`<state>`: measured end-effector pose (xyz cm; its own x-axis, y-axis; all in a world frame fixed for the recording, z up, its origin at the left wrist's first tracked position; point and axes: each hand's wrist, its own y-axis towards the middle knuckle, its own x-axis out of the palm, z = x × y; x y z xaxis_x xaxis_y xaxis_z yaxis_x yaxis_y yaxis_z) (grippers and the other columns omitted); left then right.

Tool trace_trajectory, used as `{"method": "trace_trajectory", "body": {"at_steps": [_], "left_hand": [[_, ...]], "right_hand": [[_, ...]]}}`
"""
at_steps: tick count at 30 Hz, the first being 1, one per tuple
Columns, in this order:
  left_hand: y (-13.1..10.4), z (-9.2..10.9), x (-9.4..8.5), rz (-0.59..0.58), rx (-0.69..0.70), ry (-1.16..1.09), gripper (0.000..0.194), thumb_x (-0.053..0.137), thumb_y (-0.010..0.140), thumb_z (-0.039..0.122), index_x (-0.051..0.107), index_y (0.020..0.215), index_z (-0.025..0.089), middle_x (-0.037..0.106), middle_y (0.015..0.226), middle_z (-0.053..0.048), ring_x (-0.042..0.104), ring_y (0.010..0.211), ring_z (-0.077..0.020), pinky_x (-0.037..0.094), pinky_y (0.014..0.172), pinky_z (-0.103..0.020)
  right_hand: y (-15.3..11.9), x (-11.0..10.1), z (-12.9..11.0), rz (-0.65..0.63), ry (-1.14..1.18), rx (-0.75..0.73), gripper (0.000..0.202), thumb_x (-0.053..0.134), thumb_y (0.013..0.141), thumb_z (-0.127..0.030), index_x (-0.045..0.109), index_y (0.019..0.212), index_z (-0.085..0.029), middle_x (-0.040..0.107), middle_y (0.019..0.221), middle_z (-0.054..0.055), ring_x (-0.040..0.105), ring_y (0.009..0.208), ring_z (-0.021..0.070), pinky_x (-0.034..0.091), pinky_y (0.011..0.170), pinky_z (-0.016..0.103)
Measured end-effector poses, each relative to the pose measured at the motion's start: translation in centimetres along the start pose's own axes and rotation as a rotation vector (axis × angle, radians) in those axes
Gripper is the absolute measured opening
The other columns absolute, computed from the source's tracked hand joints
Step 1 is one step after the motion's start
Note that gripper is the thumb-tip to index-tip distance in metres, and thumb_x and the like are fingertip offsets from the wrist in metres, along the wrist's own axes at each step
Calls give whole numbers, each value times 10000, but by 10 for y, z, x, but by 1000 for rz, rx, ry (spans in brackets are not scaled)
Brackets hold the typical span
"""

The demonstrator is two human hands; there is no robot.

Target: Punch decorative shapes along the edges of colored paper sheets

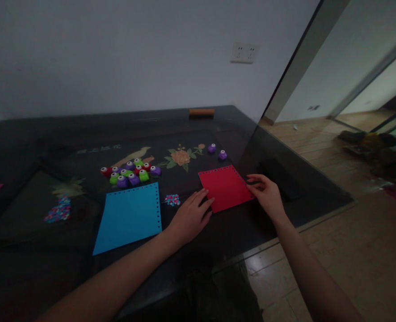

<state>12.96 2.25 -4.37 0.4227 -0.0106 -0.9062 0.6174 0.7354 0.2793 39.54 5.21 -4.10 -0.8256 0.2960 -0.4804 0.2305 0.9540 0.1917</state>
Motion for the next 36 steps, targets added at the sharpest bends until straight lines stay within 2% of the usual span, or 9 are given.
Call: {"method": "trace_trajectory", "body": {"at_steps": [5,9,14,25,31,34,36], "left_hand": [[0,0,0,7,-2,-21,362,527,868,190,539,1228,150,485,1374,-173,430,1293,-269,369,1064,-477],[0,1,-2,-2,-3,-20,367,529,866,185,538,1231,146,484,1373,-176,430,1293,-272,369,1064,-477],[-1,0,-1,-1,-4,-16,369,522,869,187,536,1236,148,481,1376,-175,425,1296,-271,368,1067,-470],[-1,0,0,28,-4,-49,362,520,868,191,530,1229,165,477,1374,-168,427,1293,-270,402,1042,-471],[-1,0,-2,50,17,-74,429,509,854,136,484,1280,182,482,1350,-142,442,1262,-251,407,1036,-439],[0,4,-11,67,64,-105,384,504,853,125,520,1233,177,503,1333,-115,454,1237,-226,400,1039,-405],[0,7,-24,80,89,-136,342,495,863,128,545,1196,191,523,1317,-89,469,1216,-202,404,1030,-378]], "right_hand": [[0,-1,0,32,-79,-60,305,614,715,-289,647,994,-169,659,919,92,572,692,182,452,596,312],[1,-1,5,52,-232,-148,241,599,731,-278,668,938,-175,657,906,89,558,721,201,441,622,333],[3,0,12,6,-350,-204,224,609,737,-267,685,924,-170,607,886,90,534,721,205,437,626,338],[3,0,14,5,-339,-206,215,596,753,-301,684,914,-190,601,886,79,535,715,197,435,625,335],[2,-1,7,58,-266,-179,225,558,772,-334,674,874,-170,616,855,83,554,692,199,427,612,333],[2,-1,3,80,-247,-180,225,550,774,-353,669,849,-178,630,841,85,561,696,207,431,625,344],[2,-1,1,81,-237,-181,220,548,776,-353,666,846,-181,641,856,90,568,707,213,433,635,349]]}}
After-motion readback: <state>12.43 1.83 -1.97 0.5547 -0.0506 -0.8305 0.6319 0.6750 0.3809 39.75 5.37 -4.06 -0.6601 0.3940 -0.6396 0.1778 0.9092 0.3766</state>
